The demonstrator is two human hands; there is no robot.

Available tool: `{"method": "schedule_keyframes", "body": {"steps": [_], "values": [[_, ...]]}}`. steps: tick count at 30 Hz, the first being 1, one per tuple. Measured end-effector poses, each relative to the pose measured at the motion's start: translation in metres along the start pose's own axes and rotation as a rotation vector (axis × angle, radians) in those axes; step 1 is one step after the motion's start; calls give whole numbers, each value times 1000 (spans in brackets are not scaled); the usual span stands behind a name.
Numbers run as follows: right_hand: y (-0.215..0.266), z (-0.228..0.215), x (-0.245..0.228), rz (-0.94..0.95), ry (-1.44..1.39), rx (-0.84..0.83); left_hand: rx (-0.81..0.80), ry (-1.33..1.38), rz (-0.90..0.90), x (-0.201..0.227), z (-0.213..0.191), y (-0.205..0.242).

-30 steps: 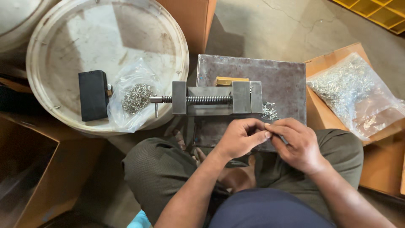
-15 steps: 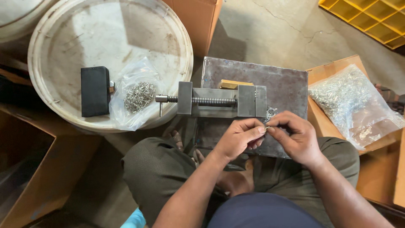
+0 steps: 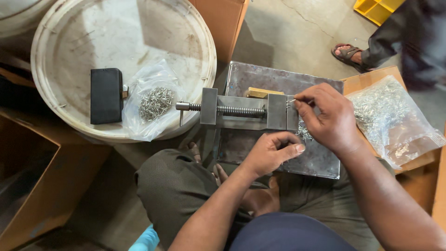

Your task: The person sits on the floor and uses a bench vise to hold and manipulate small metal components. They repeatedly pick up metal pieces from a plastic bag and a bucket, insert them into the vise, and adjust them with their hands.

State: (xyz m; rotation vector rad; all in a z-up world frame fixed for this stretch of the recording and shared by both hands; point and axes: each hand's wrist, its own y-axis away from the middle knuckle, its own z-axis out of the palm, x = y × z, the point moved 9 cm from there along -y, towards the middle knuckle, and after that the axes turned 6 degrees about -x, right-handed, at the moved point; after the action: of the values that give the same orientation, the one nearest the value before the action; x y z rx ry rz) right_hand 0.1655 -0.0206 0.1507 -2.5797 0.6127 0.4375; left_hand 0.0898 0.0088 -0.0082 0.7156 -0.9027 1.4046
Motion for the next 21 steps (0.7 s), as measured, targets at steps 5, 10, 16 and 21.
{"method": "schedule_keyframes", "body": {"steps": [5,10,16,21], "values": [[-4,2,-2,-11,0,-33,23,-21,-36,-3,0,-1],[-4,7,-3,-16,42,-50,7,-47,-14,-2,0,-2],[13,-2,11,51,-5,9,14,-13,-26,-5,0,0],[48,-2,57,220,-80,16,15,48,2,-4,-3,-6]]}}
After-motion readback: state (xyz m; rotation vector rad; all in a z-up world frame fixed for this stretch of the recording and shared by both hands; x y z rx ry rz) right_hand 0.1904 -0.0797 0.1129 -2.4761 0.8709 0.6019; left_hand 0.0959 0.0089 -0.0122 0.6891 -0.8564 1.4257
